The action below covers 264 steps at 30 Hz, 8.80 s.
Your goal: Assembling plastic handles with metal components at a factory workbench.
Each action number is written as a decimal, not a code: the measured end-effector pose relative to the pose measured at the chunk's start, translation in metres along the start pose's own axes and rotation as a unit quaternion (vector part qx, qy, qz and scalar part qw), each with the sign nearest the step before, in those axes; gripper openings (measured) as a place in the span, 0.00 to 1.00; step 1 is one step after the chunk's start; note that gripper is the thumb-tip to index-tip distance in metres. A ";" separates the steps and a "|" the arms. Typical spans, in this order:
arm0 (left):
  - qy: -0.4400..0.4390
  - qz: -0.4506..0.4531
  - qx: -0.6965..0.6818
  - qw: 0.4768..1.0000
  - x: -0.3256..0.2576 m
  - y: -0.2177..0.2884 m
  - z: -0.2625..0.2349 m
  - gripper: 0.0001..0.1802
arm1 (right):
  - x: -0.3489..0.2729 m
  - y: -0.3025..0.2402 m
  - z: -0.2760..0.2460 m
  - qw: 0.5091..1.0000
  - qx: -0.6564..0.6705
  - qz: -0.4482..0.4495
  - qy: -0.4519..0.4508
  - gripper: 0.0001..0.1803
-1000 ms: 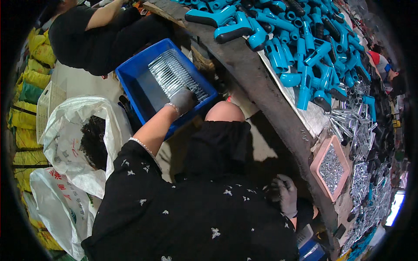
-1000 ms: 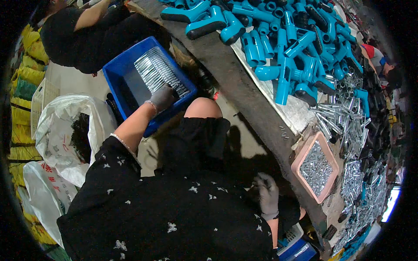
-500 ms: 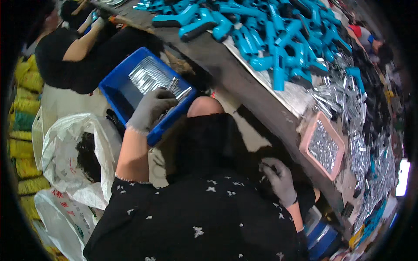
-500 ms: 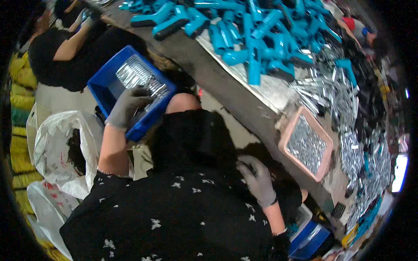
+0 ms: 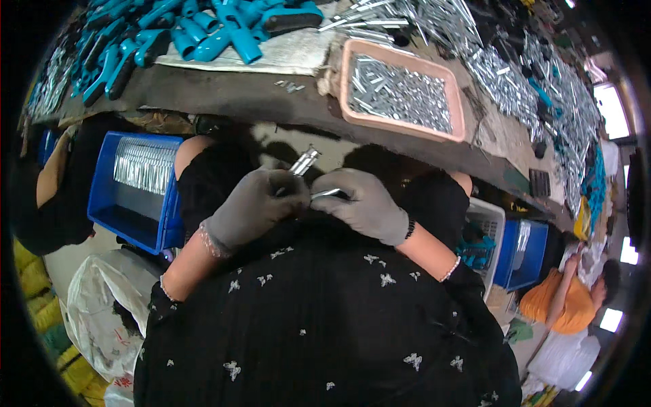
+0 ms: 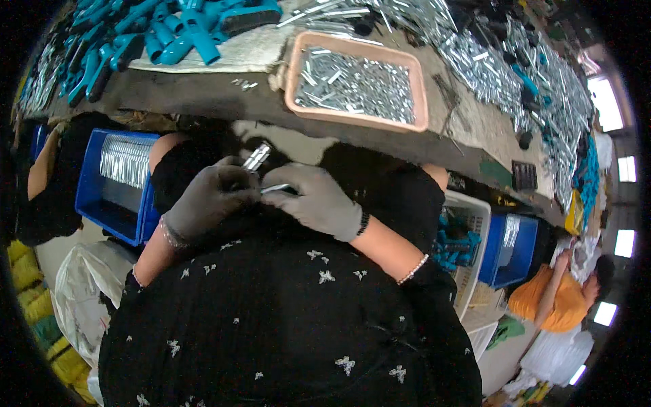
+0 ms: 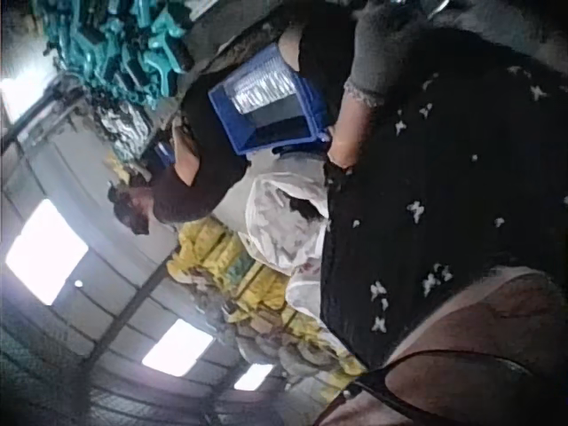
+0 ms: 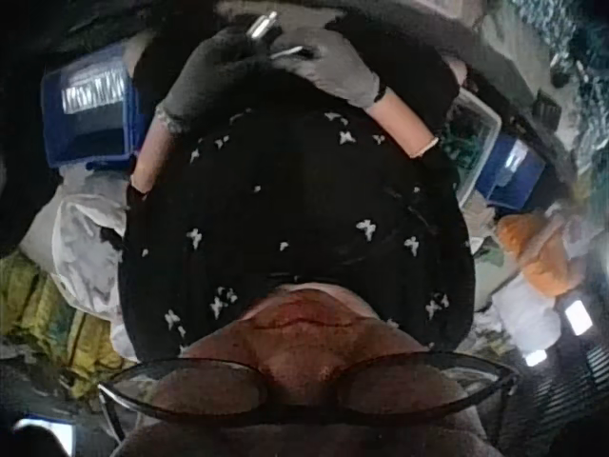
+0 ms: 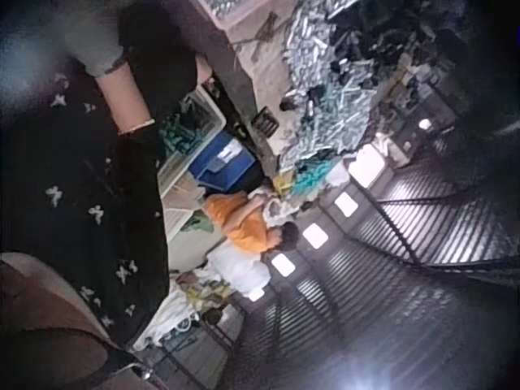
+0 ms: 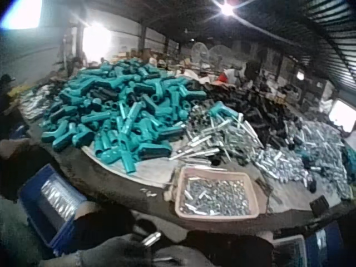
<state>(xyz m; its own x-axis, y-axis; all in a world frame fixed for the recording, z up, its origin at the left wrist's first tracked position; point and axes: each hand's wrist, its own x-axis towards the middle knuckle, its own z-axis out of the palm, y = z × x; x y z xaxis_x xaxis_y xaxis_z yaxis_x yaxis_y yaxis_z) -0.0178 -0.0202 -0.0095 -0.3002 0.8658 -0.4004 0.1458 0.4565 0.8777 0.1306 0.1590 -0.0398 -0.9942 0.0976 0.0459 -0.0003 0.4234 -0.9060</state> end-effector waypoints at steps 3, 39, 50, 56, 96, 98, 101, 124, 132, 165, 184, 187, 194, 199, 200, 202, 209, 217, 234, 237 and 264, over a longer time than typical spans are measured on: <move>0.002 0.050 -0.150 0.987 0.012 -0.005 0.019 0.17 | -0.044 0.022 -0.022 0.985 0.049 0.106 0.129 0.11; 0.019 0.093 -0.179 0.979 0.006 -0.033 0.028 0.15 | -0.020 0.010 -0.023 0.977 0.131 0.157 0.061 0.06; -0.010 0.064 -0.258 0.964 0.004 -0.042 0.023 0.18 | -0.010 0.007 0.004 0.989 0.107 0.052 0.093 0.07; 0.007 0.051 -0.291 0.955 0.001 -0.045 0.016 0.15 | -0.002 0.004 -0.003 0.958 0.213 0.147 0.126 0.06; 0.042 -0.034 -0.440 0.896 -0.050 -0.048 -0.013 0.09 | -0.017 -0.044 -0.048 0.969 0.105 0.136 0.179 0.12; 0.011 -0.061 -0.405 0.912 -0.044 -0.046 -0.014 0.09 | -0.025 -0.024 -0.053 0.972 0.114 0.133 0.157 0.11; -0.039 -0.074 -0.379 0.922 -0.037 -0.036 -0.012 0.11 | -0.026 -0.016 -0.049 0.975 0.113 0.160 0.102 0.10; 0.022 0.026 -0.056 0.998 0.013 -0.008 0.010 0.11 | -0.038 0.006 -0.026 0.985 0.158 -0.007 0.062 0.10; 0.022 0.059 -0.046 0.997 0.013 -0.017 0.013 0.14 | -0.039 0.000 -0.012 0.973 0.203 0.090 0.065 0.09; -0.019 -0.038 -0.391 0.920 -0.011 -0.013 0.013 0.26 | 0.023 -0.051 -0.035 0.967 -0.183 -0.127 0.126 0.07; -0.027 -0.050 -0.363 0.930 -0.011 -0.021 0.019 0.25 | 0.026 -0.034 -0.013 0.908 -0.332 -0.247 0.062 0.10; -0.046 -0.025 -0.399 0.915 -0.015 -0.021 0.020 0.27 | 0.020 -0.032 -0.014 0.933 -0.259 -0.235 0.081 0.11; -0.045 0.039 -0.284 0.957 -0.009 -0.021 0.017 0.27 | 0.014 -0.027 -0.027 0.999 0.026 0.041 -0.008 0.21; -0.063 0.082 -0.356 0.929 -0.002 -0.022 0.020 0.31 | 0.019 -0.033 -0.057 0.992 -0.085 -0.094 0.021 0.16; -0.062 0.099 -0.350 0.929 -0.006 -0.019 0.019 0.32 | 0.020 -0.043 -0.070 0.996 -0.065 -0.022 0.064 0.14; -0.059 0.116 -0.348 0.928 -0.005 -0.021 0.021 0.33 | 0.030 -0.051 -0.103 0.947 -0.251 0.024 0.198 0.14; -0.004 0.132 -0.358 0.924 -0.002 -0.001 0.019 0.34 | 0.052 -0.013 -0.134 0.911 -0.383 0.098 0.120 0.12; 0.024 0.137 -0.349 0.927 0.005 0.014 0.004 0.34 | 0.037 -0.038 -0.121 0.957 -0.124 0.073 0.252 0.11; 0.050 0.141 -0.368 0.918 0.009 0.025 0.029 0.31 | 0.014 -0.054 -0.032 0.982 -0.020 0.007 0.188 0.09; 0.065 0.180 -0.352 0.916 0.009 0.015 0.032 0.30 | 0.013 -0.053 -0.031 0.971 0.169 0.082 0.147 0.09; 0.109 0.100 -0.372 0.917 0.006 0.000 0.028 0.26 | 0.035 -0.046 -0.111 0.933 -0.275 0.071 0.222 0.13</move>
<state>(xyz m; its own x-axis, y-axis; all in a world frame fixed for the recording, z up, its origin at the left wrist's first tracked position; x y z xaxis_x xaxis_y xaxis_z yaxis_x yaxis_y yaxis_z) 0.0062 -0.0091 -0.0196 -0.5304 0.8183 -0.2215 -0.4398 -0.0423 0.8971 0.1081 0.2431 0.0504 -0.8377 0.4993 0.2214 0.3048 0.7637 -0.5691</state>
